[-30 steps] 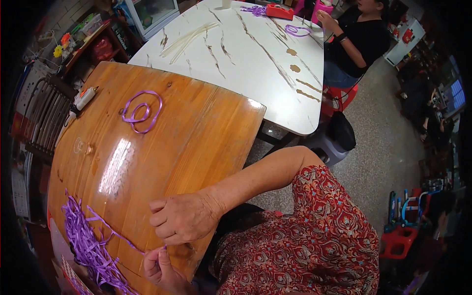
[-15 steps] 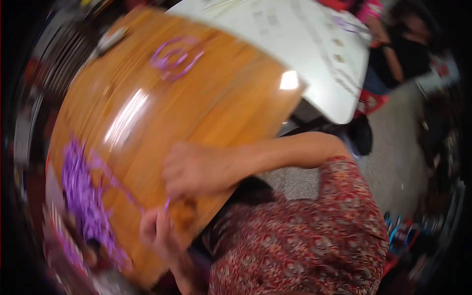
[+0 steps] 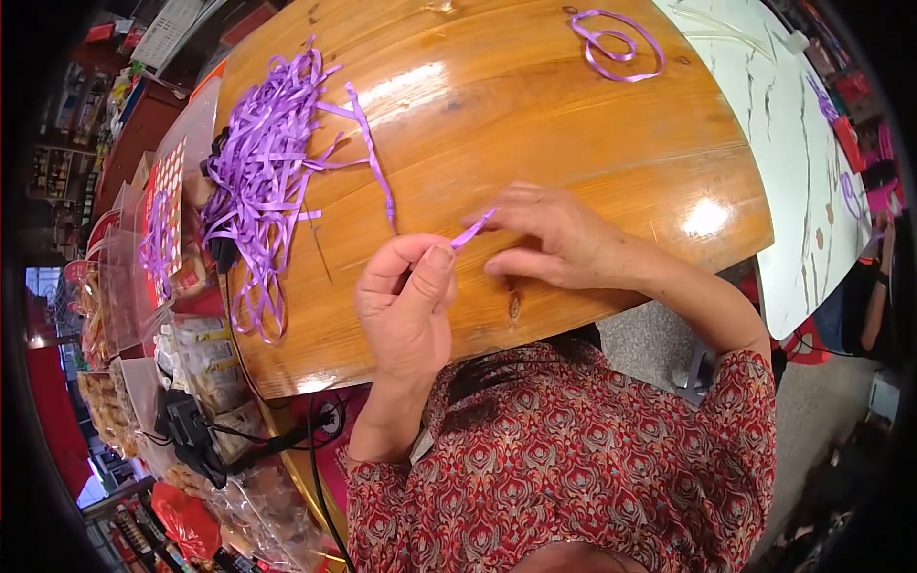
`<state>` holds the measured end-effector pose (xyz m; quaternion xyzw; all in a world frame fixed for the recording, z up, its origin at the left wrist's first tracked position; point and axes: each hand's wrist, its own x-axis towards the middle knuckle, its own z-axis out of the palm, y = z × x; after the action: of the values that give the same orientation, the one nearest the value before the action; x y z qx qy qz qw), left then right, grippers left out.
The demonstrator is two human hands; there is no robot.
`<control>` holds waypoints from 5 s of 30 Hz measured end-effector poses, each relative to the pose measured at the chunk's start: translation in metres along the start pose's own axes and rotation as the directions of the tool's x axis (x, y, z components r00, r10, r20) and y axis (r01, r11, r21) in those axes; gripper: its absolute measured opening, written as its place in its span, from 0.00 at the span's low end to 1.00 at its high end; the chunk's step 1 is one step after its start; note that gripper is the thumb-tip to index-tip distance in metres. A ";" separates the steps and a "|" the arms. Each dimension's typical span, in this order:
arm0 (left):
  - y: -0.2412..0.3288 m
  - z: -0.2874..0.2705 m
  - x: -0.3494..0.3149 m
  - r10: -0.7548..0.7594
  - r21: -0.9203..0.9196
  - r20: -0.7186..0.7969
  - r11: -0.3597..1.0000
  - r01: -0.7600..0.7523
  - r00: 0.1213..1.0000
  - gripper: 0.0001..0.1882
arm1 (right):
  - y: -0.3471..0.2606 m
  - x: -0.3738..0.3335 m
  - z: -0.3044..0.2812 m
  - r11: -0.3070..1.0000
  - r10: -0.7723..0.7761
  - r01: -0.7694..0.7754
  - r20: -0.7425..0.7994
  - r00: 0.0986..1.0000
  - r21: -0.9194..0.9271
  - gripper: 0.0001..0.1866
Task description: Tying individual knots into thin purple plastic ribbons while sitting at a table.
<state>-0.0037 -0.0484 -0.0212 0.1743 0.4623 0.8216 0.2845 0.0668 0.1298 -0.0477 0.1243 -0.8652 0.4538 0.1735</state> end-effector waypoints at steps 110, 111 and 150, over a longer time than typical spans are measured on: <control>-0.018 -0.013 0.028 -0.031 0.508 0.152 0.860 -0.051 0.988 0.03 | 0.000 -0.010 -0.009 0.839 -0.384 0.197 -0.295 0.875 -0.507 0.09; -0.018 -0.011 0.026 0.033 0.561 0.148 0.820 -0.112 0.988 0.04 | -0.001 -0.009 -0.011 0.846 -0.387 0.209 -0.296 0.873 -0.490 0.09; -0.037 0.007 0.020 0.129 0.204 0.000 0.971 -0.126 0.992 0.07 | -0.010 -0.007 -0.001 0.311 0.365 -0.132 0.010 0.931 0.941 0.13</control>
<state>-0.0042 -0.0156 -0.0491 0.2263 0.5337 0.7877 0.2087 0.0767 0.1254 -0.0425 0.0176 -0.4391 0.8940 0.0878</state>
